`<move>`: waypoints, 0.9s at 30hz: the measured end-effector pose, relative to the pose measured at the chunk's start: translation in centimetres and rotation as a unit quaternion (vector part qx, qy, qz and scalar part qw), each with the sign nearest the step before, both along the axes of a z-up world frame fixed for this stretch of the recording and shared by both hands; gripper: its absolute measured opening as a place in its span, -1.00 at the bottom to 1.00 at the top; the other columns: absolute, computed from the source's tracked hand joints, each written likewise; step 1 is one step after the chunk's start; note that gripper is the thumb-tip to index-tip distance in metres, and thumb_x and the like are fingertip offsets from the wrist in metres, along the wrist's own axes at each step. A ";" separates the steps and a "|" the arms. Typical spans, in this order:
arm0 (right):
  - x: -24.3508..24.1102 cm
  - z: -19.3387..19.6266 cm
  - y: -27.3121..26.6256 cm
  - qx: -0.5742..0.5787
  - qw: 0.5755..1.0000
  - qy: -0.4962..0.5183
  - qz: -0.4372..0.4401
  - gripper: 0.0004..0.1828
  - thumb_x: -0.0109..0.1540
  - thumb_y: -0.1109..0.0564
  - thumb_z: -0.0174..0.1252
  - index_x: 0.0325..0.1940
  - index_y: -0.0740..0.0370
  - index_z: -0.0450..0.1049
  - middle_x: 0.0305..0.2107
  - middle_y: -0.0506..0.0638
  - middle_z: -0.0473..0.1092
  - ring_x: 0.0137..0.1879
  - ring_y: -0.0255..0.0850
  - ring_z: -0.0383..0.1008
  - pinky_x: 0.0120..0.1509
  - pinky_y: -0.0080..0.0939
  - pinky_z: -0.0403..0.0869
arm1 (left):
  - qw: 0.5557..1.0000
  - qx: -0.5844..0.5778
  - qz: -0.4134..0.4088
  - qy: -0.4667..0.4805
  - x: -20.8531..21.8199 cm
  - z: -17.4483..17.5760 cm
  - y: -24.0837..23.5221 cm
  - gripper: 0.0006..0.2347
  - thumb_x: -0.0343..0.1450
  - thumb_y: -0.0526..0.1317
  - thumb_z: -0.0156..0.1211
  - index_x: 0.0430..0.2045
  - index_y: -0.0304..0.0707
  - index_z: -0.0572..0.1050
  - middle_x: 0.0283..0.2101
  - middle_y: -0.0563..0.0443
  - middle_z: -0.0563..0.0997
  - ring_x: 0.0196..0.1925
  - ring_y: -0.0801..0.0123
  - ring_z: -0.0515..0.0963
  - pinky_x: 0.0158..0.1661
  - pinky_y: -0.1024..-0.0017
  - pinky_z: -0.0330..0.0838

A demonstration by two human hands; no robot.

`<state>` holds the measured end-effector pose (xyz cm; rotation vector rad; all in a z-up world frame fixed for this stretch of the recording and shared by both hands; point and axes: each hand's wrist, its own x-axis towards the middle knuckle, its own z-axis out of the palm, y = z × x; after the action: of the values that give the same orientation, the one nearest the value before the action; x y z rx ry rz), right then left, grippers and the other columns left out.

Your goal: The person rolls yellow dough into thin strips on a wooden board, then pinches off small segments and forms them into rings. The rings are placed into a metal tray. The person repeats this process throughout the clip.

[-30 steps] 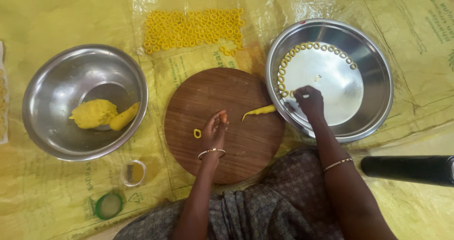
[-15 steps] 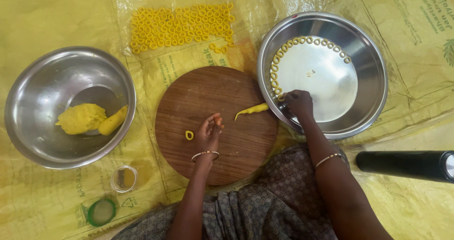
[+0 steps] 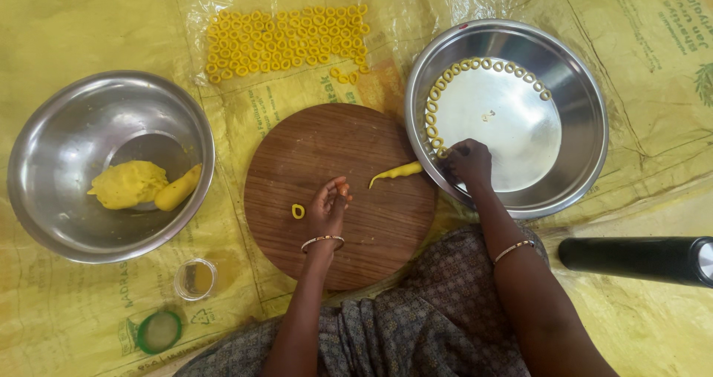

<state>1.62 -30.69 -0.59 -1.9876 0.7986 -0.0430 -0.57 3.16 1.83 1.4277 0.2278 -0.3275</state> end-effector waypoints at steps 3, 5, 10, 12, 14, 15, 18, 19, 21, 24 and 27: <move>0.0 -0.2 -0.2 0.042 0.999 -0.017 -0.005 -0.85 0.29 0.18 0.22 -0.18 0.34 0.59 -0.48 0.03 0.56 -0.46 -0.32 0.54 -0.42 -0.29 0.51 | 1.000 0.000 0.001 -0.007 0.0 -0.4 0.0 -0.61 0.44 -0.05 0.26 0.09 -0.28 0.51 -0.11 0.05 0.64 -0.10 0.48 0.64 -0.08 0.48 0.51; -0.2 -0.4 -0.3 0.048 0.999 -0.009 -0.008 -0.87 0.27 0.21 0.20 -0.18 0.35 0.58 -0.48 0.05 0.56 -0.48 -0.28 0.51 -0.44 -0.26 0.49 | 1.000 0.004 0.001 0.000 0.1 -0.7 0.0 -0.61 0.44 -0.04 0.25 0.09 -0.27 0.51 -0.11 0.05 0.64 -0.10 0.48 0.65 -0.08 0.48 0.52; -0.4 -1.2 -0.7 -0.036 0.999 0.011 0.035 -0.79 0.15 0.21 0.32 -0.20 0.37 0.53 -0.46 0.13 0.55 -0.47 -0.22 0.55 -0.37 -0.19 0.53 | 1.000 0.007 0.003 -0.007 0.1 -1.3 -0.1 -0.62 0.45 -0.04 0.26 0.08 -0.26 0.52 -0.12 0.05 0.64 -0.10 0.47 0.65 -0.10 0.48 0.52; -0.4 -1.3 -0.8 -0.105 0.992 0.019 0.066 -0.73 0.14 0.11 0.35 -0.23 0.38 0.56 -0.44 0.15 0.57 -0.44 -0.16 0.59 -0.28 -0.15 0.55 | 1.000 0.016 0.004 -0.005 0.2 -1.4 -0.1 -0.62 0.45 -0.04 0.26 0.07 -0.26 0.53 -0.13 0.05 0.65 -0.10 0.47 0.66 -0.10 0.48 0.53; -0.6 -1.0 -1.3 -0.163 0.980 0.017 0.110 -0.71 0.21 0.01 0.32 -0.24 0.34 0.60 -0.42 0.18 0.58 -0.35 -0.08 0.61 -0.16 -0.09 0.55 | 1.000 0.014 0.002 -0.007 0.2 -1.3 0.0 -0.63 0.45 -0.05 0.25 0.08 -0.25 0.52 -0.12 0.07 0.64 -0.11 0.48 0.64 -0.09 0.48 0.52; -0.9 -0.7 -1.6 -0.192 0.972 0.016 0.132 -0.69 0.24 -0.03 0.31 -0.24 0.32 0.62 -0.41 0.20 0.58 -0.30 -0.04 0.61 -0.10 -0.05 0.55 | 1.000 0.014 0.001 -0.008 0.2 -1.1 0.0 -0.63 0.45 -0.05 0.25 0.08 -0.24 0.52 -0.12 0.07 0.64 -0.11 0.48 0.64 -0.09 0.48 0.52; -2.4 1.3 -2.9 -0.143 0.955 0.112 0.233 -0.65 0.26 -0.14 0.24 -0.25 0.20 0.66 -0.41 0.07 0.61 -0.24 -0.05 0.66 -0.03 -0.03 0.56 | 1.000 0.009 0.007 -0.004 0.2 -0.4 0.0 -0.63 0.45 -0.06 0.25 0.08 -0.25 0.52 -0.12 0.07 0.64 -0.11 0.48 0.64 -0.09 0.48 0.52; -3.1 1.9 -2.9 -0.186 0.939 0.103 0.270 -0.67 0.20 -0.14 0.29 -0.22 0.17 0.63 -0.38 0.08 0.58 -0.23 -0.01 0.63 -0.07 0.01 0.55 | 1.000 0.014 0.006 0.000 0.3 -0.1 0.1 -0.63 0.45 -0.06 0.24 0.08 -0.25 0.52 -0.12 0.07 0.64 -0.11 0.49 0.64 -0.09 0.48 0.52; -4.8 2.8 -2.2 -0.267 0.896 0.087 0.343 -0.63 0.06 -0.13 0.40 -0.18 0.10 0.58 -0.33 0.09 0.53 -0.21 0.06 0.58 -0.13 0.10 0.51 | 1.000 0.024 0.002 0.010 0.2 0.4 0.1 -0.63 0.45 -0.06 0.24 0.09 -0.24 0.52 -0.12 0.08 0.64 -0.11 0.50 0.64 -0.08 0.48 0.52; -5.4 3.8 -0.6 -0.337 0.856 0.096 0.381 -0.64 0.04 -0.10 0.36 -0.18 0.08 0.53 -0.33 0.01 0.55 -0.18 0.05 0.58 -0.11 0.10 0.52 | 1.000 0.018 0.002 0.015 0.1 0.7 0.1 -0.62 0.44 -0.06 0.24 0.10 -0.24 0.51 -0.11 0.08 0.65 -0.11 0.52 0.63 -0.08 0.49 0.51; -4.5 4.8 1.1 -0.377 0.834 0.136 0.379 -0.68 0.11 -0.13 0.33 -0.16 0.04 0.54 -0.37 0.03 0.57 -0.20 0.05 0.60 -0.07 0.10 0.53 | 1.000 0.027 0.006 0.013 0.2 0.9 0.2 -0.63 0.45 -0.05 0.23 0.08 -0.25 0.52 -0.12 0.09 0.64 -0.12 0.55 0.63 -0.08 0.51 0.51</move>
<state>-2.85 -29.56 4.23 -2.9946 0.0688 0.4680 -0.37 3.36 2.76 1.4753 0.2682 -0.3314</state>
